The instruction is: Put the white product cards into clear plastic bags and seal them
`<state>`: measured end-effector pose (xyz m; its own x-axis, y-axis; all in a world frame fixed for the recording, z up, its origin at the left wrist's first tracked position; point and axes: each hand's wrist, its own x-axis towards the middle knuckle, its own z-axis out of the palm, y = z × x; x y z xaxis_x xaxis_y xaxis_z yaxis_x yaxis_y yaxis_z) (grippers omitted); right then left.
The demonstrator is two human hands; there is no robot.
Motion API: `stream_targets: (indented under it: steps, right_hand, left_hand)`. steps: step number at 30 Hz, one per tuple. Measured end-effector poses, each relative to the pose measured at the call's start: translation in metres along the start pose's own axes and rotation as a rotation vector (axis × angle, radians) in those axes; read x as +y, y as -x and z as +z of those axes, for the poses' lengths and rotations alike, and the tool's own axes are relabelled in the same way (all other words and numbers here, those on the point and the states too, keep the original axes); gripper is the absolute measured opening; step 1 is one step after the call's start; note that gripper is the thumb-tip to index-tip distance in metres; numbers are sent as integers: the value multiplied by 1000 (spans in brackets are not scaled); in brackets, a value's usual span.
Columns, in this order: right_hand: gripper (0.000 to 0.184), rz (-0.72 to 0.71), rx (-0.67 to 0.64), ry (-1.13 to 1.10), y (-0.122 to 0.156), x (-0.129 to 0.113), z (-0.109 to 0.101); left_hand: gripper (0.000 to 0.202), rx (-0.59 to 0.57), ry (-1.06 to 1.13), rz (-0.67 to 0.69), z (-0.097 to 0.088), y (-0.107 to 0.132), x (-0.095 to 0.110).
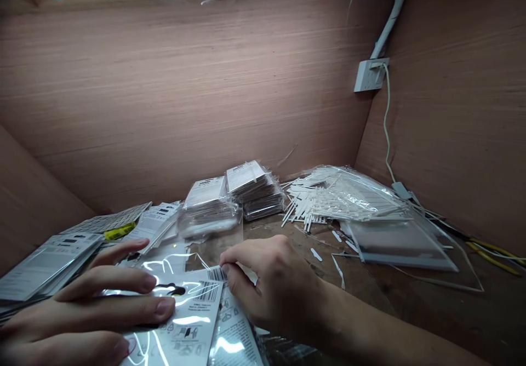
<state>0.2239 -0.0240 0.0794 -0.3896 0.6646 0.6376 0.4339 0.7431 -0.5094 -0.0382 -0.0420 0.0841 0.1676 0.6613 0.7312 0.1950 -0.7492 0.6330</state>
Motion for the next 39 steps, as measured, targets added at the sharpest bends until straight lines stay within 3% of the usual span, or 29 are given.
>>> stream_targets:
  steps: [6,9,12,16,19,22,26,29,31,33,36,39]
  right_hand:
    - [17,-119,153,18,1,-4,6]
    - [16,-103,145,37,-3,1,2]
    - [16,-56,107,68,-3,12,-1]
    - [17,75,-1,16,13,33,8]
    - [19,170,-109,16,35,48,23]
    - [24,233,-196,41,51,56,30]
    - [29,250,-308,135,56,40,13]
    - [51,91,-347,281,61,15,-2]
    - [42,-104,-412,375,71,2,-2]
    - [30,-268,-376,495,85,-2,5]
    - [30,-349,-371,631,105,3,18]
    - [29,-341,-453,652,114,10,21]
  left_hand:
    - [13,-458,-472,644,-33,-25,-10]
    - [15,-475,-597,785,-35,-26,-12]
    - [23,-439,-618,838,-24,-18,-23]
    - [36,-415,-555,872,2,3,-53]
    - [30,-462,-550,849,20,19,-71]
    - [27,-554,-587,823,30,28,-75]
    - [28,-652,-651,819,32,27,-67]
    - [31,-670,-695,796,33,28,-62]
    - [32,-690,-703,781,35,30,-63]
    - [31,-720,-691,760,37,32,-64]
    - [30,-798,-643,689,35,27,-66]
    - [41,-951,-460,509,27,14,-65]
